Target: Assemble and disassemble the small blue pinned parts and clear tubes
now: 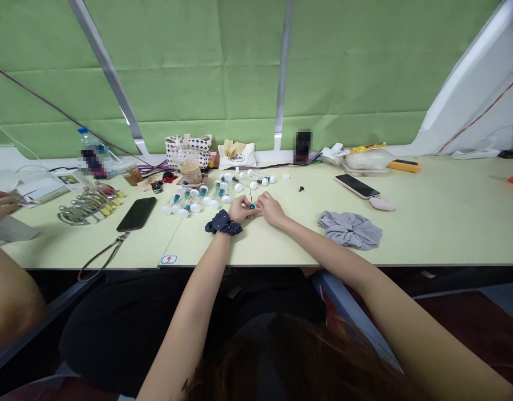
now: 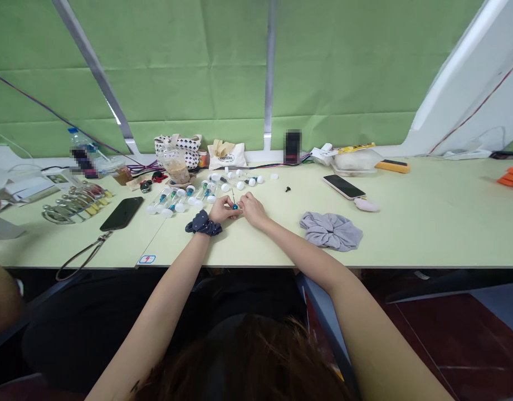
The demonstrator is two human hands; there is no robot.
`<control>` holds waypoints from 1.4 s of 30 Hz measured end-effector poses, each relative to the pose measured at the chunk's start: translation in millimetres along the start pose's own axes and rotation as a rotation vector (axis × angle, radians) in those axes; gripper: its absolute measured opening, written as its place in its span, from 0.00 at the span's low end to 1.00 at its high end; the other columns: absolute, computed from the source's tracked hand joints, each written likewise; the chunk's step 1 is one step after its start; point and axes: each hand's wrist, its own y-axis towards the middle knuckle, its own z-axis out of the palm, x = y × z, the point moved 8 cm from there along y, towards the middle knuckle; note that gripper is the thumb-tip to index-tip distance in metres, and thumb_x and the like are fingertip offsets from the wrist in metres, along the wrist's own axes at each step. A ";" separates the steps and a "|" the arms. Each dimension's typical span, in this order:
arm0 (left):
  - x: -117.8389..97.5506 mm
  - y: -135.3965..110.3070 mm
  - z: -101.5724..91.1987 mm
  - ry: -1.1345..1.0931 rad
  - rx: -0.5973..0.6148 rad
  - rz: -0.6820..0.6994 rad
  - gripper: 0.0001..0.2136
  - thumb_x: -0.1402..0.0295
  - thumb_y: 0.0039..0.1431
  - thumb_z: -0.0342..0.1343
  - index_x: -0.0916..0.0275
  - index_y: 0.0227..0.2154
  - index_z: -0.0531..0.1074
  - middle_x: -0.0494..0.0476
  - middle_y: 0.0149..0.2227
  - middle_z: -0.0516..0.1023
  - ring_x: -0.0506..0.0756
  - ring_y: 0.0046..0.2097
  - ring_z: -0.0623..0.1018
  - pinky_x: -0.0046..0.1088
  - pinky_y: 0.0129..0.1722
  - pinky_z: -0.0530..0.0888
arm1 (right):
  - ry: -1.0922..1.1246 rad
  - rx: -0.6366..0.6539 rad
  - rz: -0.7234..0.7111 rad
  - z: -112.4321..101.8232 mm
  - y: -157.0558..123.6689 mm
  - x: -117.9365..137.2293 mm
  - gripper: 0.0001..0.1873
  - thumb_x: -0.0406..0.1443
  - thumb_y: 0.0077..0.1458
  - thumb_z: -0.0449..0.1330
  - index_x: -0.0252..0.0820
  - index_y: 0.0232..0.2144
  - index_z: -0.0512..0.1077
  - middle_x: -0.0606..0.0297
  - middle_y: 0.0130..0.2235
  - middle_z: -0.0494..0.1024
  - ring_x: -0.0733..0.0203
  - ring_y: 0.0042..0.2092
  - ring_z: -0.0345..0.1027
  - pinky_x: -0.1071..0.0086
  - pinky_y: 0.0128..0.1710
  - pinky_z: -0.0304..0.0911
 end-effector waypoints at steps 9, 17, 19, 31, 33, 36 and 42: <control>0.3 -0.1 -0.2 0.013 0.002 -0.008 0.27 0.63 0.30 0.73 0.61 0.26 0.57 0.44 0.16 0.71 0.51 0.18 0.75 0.22 0.17 0.70 | 0.036 -0.046 0.050 -8.6 -0.8 -1.7 0.11 0.36 0.60 0.54 0.41 0.27 0.72 0.63 0.32 0.69 0.62 0.34 0.63 0.70 0.34 0.53; -2.2 -0.9 -1.0 0.024 -0.013 -0.003 0.27 0.64 0.31 0.73 0.61 0.25 0.57 0.45 0.15 0.70 0.50 0.18 0.74 0.21 0.16 0.69 | 0.237 -0.045 -0.065 -6.7 1.8 1.9 0.04 0.29 0.57 0.53 0.39 0.32 0.68 0.62 0.35 0.70 0.62 0.37 0.63 0.70 0.39 0.58; -2.7 -1.2 -1.2 0.023 -0.019 -0.004 0.27 0.64 0.31 0.73 0.61 0.25 0.57 0.45 0.15 0.70 0.50 0.18 0.74 0.21 0.16 0.69 | 0.237 -0.028 -0.083 -5.7 0.9 2.5 0.04 0.28 0.56 0.53 0.39 0.32 0.67 0.62 0.35 0.69 0.61 0.38 0.63 0.69 0.39 0.58; -4.5 -2.2 -1.0 0.033 -0.006 0.010 0.26 0.62 0.32 0.72 0.61 0.26 0.57 0.45 0.16 0.70 0.51 0.19 0.75 0.22 0.17 0.70 | 0.175 -0.044 0.022 -9.6 1.2 -6.4 0.07 0.34 0.56 0.59 0.39 0.27 0.73 0.65 0.31 0.65 0.64 0.32 0.62 0.70 0.36 0.58; -4.2 -2.1 -1.7 0.033 -0.009 0.010 0.26 0.62 0.33 0.72 0.61 0.26 0.57 0.45 0.16 0.70 0.51 0.19 0.75 0.22 0.17 0.69 | 0.187 -0.066 0.026 -11.4 2.4 -7.6 0.06 0.33 0.55 0.60 0.38 0.26 0.72 0.65 0.32 0.65 0.65 0.32 0.62 0.70 0.37 0.59; -4.4 -2.0 -2.5 0.037 -0.020 0.010 0.26 0.62 0.33 0.72 0.61 0.26 0.57 0.45 0.15 0.69 0.50 0.18 0.74 0.22 0.16 0.69 | 0.205 -0.091 0.019 -14.9 3.1 -8.4 0.05 0.29 0.55 0.58 0.37 0.27 0.73 0.63 0.34 0.66 0.65 0.32 0.63 0.70 0.37 0.59; -6.3 -3.1 -2.8 0.030 -0.028 0.010 0.25 0.63 0.33 0.72 0.61 0.26 0.58 0.44 0.16 0.69 0.49 0.18 0.74 0.22 0.17 0.69 | 0.140 -0.064 0.022 -16.0 2.7 -12.3 0.07 0.30 0.56 0.57 0.41 0.29 0.74 0.63 0.33 0.70 0.61 0.35 0.65 0.69 0.37 0.58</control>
